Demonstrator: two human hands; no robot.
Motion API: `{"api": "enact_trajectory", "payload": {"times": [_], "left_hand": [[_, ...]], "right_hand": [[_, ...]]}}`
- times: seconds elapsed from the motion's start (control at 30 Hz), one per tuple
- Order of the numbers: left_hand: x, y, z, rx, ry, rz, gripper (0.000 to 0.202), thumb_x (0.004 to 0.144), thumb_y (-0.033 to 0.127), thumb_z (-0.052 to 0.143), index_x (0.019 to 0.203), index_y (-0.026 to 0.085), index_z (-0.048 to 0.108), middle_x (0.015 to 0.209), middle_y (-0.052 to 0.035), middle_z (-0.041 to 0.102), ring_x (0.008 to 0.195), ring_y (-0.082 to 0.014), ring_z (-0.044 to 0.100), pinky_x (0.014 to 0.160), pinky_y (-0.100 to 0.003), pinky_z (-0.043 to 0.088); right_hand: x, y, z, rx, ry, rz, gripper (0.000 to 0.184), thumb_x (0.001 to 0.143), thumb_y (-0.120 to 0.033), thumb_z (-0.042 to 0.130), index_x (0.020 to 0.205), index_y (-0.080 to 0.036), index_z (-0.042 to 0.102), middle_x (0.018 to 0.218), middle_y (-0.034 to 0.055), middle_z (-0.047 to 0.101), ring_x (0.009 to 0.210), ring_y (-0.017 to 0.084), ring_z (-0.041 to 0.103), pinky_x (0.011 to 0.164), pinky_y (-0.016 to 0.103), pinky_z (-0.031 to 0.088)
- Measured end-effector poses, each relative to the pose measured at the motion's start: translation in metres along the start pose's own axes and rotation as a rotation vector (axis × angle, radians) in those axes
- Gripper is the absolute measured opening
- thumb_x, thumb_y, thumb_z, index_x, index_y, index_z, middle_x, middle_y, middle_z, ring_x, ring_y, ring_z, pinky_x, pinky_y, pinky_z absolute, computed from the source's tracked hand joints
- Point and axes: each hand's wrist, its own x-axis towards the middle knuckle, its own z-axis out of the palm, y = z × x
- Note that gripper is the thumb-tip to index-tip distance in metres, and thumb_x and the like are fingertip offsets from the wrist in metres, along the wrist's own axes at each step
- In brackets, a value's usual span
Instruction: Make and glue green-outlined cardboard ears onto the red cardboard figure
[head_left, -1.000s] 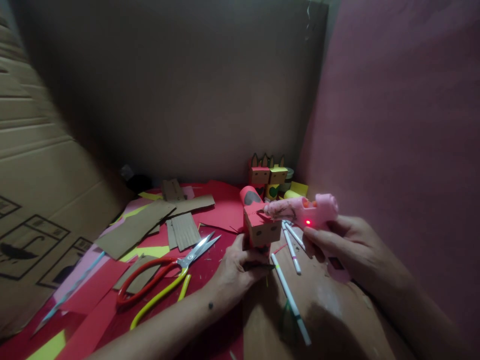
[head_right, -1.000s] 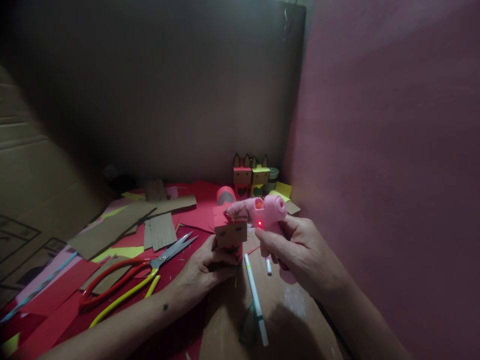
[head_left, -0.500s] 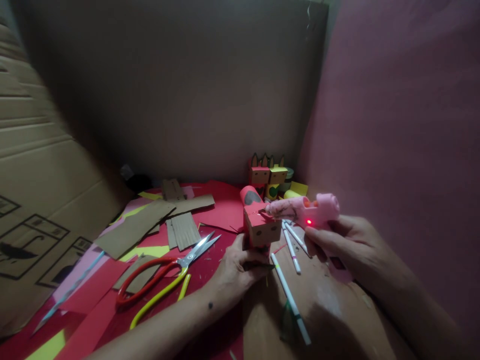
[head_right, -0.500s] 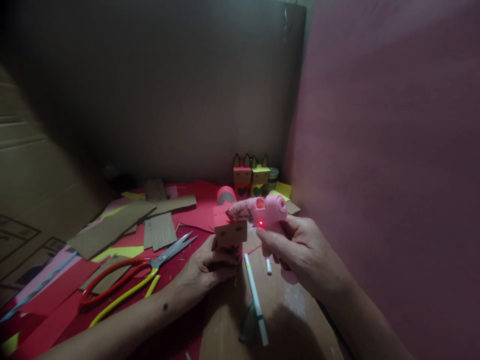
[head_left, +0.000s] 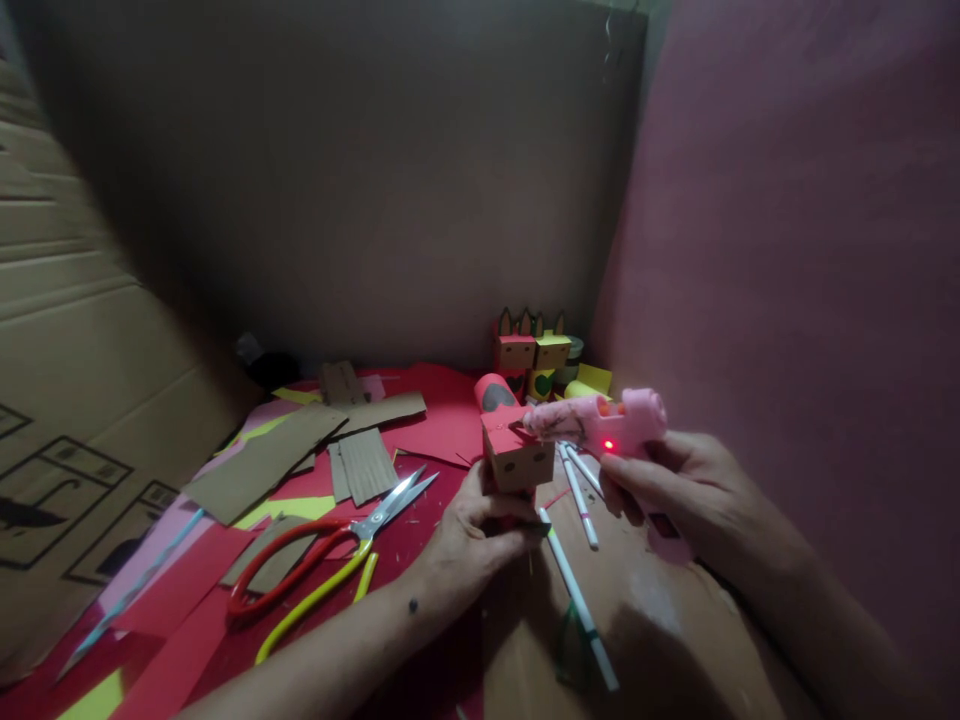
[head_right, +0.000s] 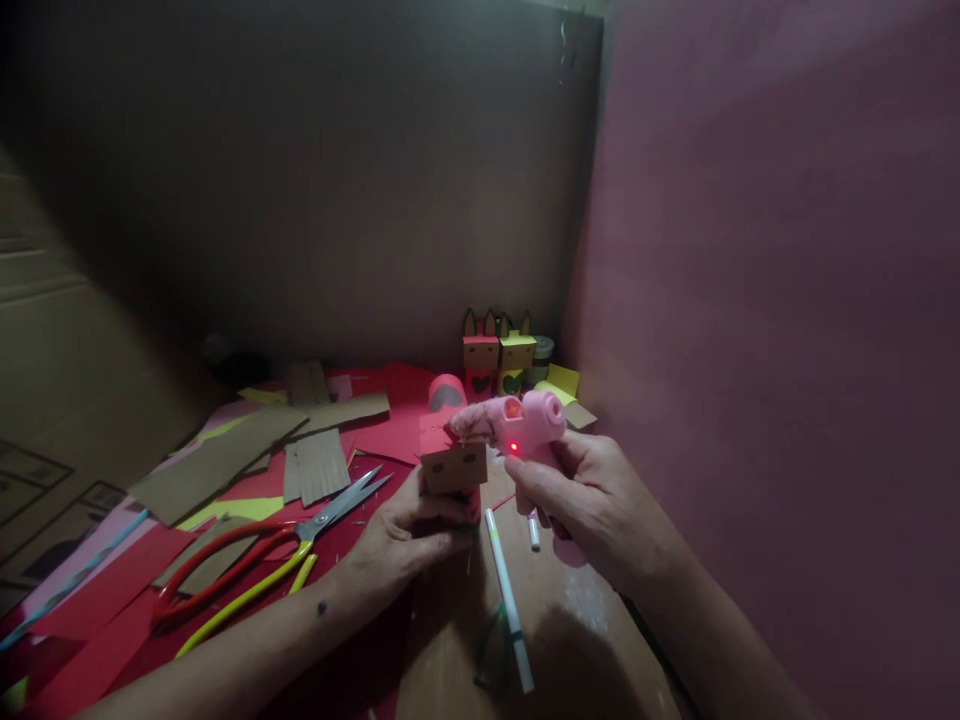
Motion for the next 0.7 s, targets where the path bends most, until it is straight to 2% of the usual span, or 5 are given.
{"api": "enact_trajectory", "payload": {"times": [0.17,0.33,0.5,0.7], "left_hand": [[0.002,-0.003,-0.001,0.003,-0.004,0.035,0.008,0.07,0.023,0.074,0.076,0.027,0.075,0.112,-0.0046,0.05,0.107,-0.0231,0.048,0.097,-0.038,0.041],[0.0,-0.002,-0.003,0.018,-0.017,0.043,0.007,0.071,0.023,0.074,0.077,0.026,0.075,0.112,-0.0049,0.052,0.107,-0.0237,0.049,0.096,-0.04,0.042],[-0.001,0.0,-0.004,0.026,-0.029,0.015,0.006,0.071,0.022,0.073,0.075,0.027,0.075,0.111,-0.0048,0.053,0.101,-0.0237,0.052,0.092,-0.044,0.046],[-0.003,0.003,-0.006,0.02,-0.038,0.021,0.011,0.071,0.018,0.073,0.076,0.028,0.075,0.115,-0.004,0.052,0.106,-0.0232,0.051,0.096,-0.042,0.043]], "right_hand": [[-0.001,-0.004,0.0,-0.001,0.006,0.016,0.033,0.081,-0.039,0.06,0.059,-0.015,0.059,0.051,-0.0021,0.052,0.045,0.006,0.043,0.041,0.018,0.032],[-0.001,-0.018,-0.003,-0.043,0.046,0.029,0.027,0.076,-0.036,0.061,0.058,-0.016,0.061,0.053,-0.0013,0.051,0.047,0.008,0.043,0.039,0.019,0.03],[0.005,-0.028,-0.009,-0.056,-0.031,0.009,0.028,0.076,-0.04,0.062,0.06,-0.016,0.062,0.054,0.0007,0.055,0.047,0.01,0.045,0.04,0.021,0.032],[0.004,-0.025,-0.007,-0.003,-0.089,0.002,0.026,0.078,-0.031,0.061,0.057,-0.015,0.06,0.052,-0.0012,0.053,0.045,0.007,0.041,0.038,0.017,0.029]]}}
